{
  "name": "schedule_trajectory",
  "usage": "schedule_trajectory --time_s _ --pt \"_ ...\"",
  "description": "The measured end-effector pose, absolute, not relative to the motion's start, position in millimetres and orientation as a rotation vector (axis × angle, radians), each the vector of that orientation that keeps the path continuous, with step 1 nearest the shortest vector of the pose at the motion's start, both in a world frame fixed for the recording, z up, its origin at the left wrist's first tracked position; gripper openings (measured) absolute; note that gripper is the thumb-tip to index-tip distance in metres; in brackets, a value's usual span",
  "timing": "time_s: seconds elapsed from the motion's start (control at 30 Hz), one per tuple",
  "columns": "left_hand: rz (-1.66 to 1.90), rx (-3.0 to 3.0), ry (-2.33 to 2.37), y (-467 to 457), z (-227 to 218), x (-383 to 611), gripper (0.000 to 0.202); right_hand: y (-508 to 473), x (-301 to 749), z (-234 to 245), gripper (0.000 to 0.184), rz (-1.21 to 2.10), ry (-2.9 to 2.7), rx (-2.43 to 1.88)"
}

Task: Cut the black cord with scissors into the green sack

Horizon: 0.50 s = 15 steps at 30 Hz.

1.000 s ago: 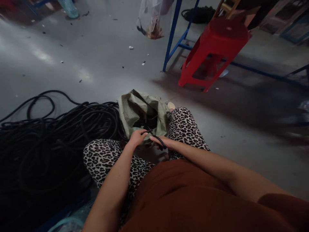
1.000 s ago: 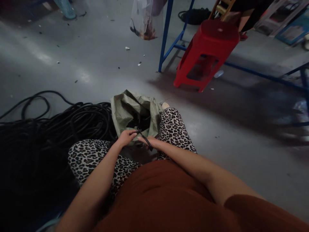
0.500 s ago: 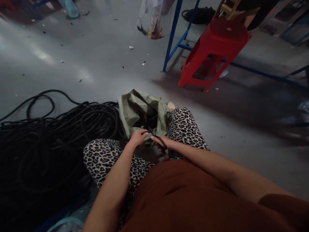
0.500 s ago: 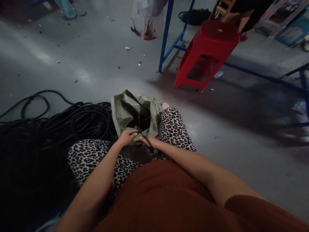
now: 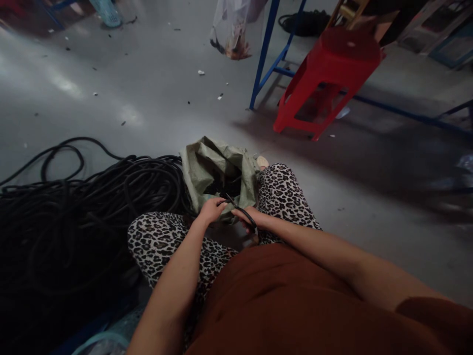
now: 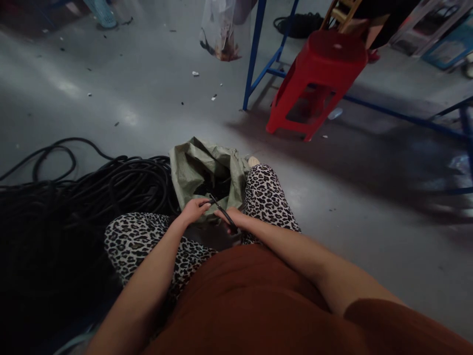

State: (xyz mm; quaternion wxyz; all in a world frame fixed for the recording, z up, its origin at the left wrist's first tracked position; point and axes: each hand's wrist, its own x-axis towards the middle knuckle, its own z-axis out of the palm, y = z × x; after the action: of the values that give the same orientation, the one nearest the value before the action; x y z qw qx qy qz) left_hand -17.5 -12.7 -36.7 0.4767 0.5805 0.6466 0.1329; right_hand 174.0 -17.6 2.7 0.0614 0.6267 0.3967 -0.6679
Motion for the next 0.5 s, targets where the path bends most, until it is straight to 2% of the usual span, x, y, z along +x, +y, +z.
schedule_trajectory --time_s 0.5 --pt "0.331 1.474 1.709 -11 -35 -25 0.023 -15 179 -6 0.048 -1.996 1.238 1.975"
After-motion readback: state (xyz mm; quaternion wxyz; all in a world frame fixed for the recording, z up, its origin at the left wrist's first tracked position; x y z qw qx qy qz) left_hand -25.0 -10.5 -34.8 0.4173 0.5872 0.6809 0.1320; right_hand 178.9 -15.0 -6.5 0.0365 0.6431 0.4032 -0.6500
